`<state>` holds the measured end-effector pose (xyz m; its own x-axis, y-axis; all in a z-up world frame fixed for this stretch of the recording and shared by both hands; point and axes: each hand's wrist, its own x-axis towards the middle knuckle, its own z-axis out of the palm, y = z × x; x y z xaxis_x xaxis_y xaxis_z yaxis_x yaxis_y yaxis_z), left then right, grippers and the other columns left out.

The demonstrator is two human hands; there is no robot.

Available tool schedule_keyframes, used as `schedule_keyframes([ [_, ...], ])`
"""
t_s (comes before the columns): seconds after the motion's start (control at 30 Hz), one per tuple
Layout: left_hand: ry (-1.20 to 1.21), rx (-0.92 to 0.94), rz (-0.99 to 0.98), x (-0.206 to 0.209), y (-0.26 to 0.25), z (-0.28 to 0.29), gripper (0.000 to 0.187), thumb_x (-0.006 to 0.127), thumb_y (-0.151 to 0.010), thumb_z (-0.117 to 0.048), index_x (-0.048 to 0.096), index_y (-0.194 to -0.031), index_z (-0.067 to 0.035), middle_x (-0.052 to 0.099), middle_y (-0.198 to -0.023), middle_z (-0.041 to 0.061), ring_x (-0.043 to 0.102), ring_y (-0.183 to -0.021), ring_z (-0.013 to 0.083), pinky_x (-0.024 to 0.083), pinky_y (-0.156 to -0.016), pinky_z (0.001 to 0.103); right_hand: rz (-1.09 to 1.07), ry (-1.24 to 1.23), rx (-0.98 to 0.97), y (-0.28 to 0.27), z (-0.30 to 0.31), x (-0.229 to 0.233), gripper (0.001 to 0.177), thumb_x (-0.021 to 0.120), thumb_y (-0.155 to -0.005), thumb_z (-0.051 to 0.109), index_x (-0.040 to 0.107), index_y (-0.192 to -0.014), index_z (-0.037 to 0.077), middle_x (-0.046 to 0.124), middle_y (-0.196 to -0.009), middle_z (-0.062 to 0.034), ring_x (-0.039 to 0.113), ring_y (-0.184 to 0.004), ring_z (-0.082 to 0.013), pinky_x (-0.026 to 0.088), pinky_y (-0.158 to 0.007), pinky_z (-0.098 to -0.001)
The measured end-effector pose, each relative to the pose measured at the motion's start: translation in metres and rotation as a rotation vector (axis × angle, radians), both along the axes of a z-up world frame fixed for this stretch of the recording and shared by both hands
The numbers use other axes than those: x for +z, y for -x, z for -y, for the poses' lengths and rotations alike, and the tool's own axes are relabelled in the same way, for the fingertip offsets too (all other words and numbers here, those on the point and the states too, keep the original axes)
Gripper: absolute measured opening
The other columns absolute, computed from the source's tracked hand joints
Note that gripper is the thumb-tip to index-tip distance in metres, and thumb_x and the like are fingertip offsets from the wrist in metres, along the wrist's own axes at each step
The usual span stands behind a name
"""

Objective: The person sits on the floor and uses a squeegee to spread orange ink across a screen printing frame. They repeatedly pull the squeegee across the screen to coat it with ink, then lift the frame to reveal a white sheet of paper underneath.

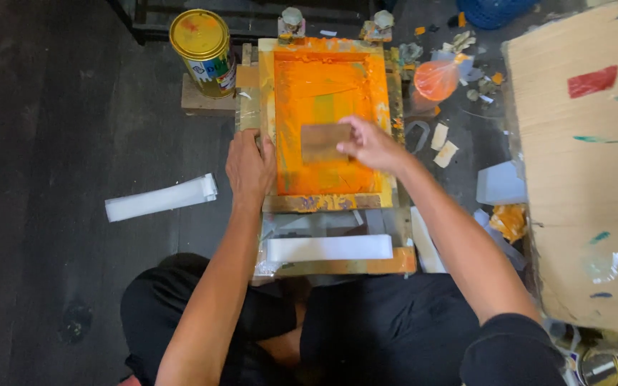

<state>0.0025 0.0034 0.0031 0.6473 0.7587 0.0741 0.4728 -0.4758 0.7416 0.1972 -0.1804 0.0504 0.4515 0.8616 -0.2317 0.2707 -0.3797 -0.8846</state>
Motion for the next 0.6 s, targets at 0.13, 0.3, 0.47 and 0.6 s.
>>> schedule_keyframes([
  [0.13,0.014,-0.015,-0.029,-0.001,-0.003,-0.004,0.039,0.040,-0.108,-0.036,0.058,-0.124,-0.005,0.055,-0.099,0.012,0.058,-0.100,0.0321,0.047,-0.087,0.042,0.031,-0.134,-0.031,-0.050,-0.031,-0.031,0.046,0.073,-0.092,0.002,0.054,-0.135,0.004,0.064,-0.107,-0.0112,0.067,-0.100,-0.0254,0.057,-0.084,-0.0366],
  [0.3,-0.022,0.007,0.012,-0.008,-0.009,-0.006,0.033,0.044,-0.100,-0.033,0.063,-0.110,-0.008,0.059,-0.098,0.011,0.058,-0.091,0.0327,0.044,-0.073,0.050,0.353,-0.176,-0.069,-0.066,-0.062,-0.014,0.021,0.063,-0.103,0.006,0.051,-0.120,0.008,0.056,-0.111,-0.0095,0.060,-0.101,-0.0233,0.048,-0.080,-0.0355],
  [0.47,-0.010,-0.005,-0.003,-0.003,-0.004,-0.004,0.036,0.042,-0.103,-0.036,0.061,-0.115,-0.007,0.058,-0.098,0.011,0.059,-0.096,0.0322,0.046,-0.081,0.047,0.328,-0.215,-0.038,-0.028,-0.031,-0.018,0.031,0.065,-0.089,-0.009,0.053,-0.109,0.011,0.067,-0.122,-0.0129,0.064,-0.120,-0.0307,0.050,-0.097,-0.0416],
  [0.6,-0.028,-0.017,-0.041,-0.006,-0.002,-0.004,0.041,0.040,-0.106,-0.039,0.060,-0.122,-0.008,0.059,-0.102,0.012,0.061,-0.106,0.0322,0.049,-0.091,0.044,0.375,-0.300,0.008,0.009,0.010,-0.037,0.034,0.073,-0.084,-0.007,0.058,-0.109,0.010,0.071,-0.112,-0.0128,0.067,-0.114,-0.0325,0.049,-0.100,-0.0434],
])
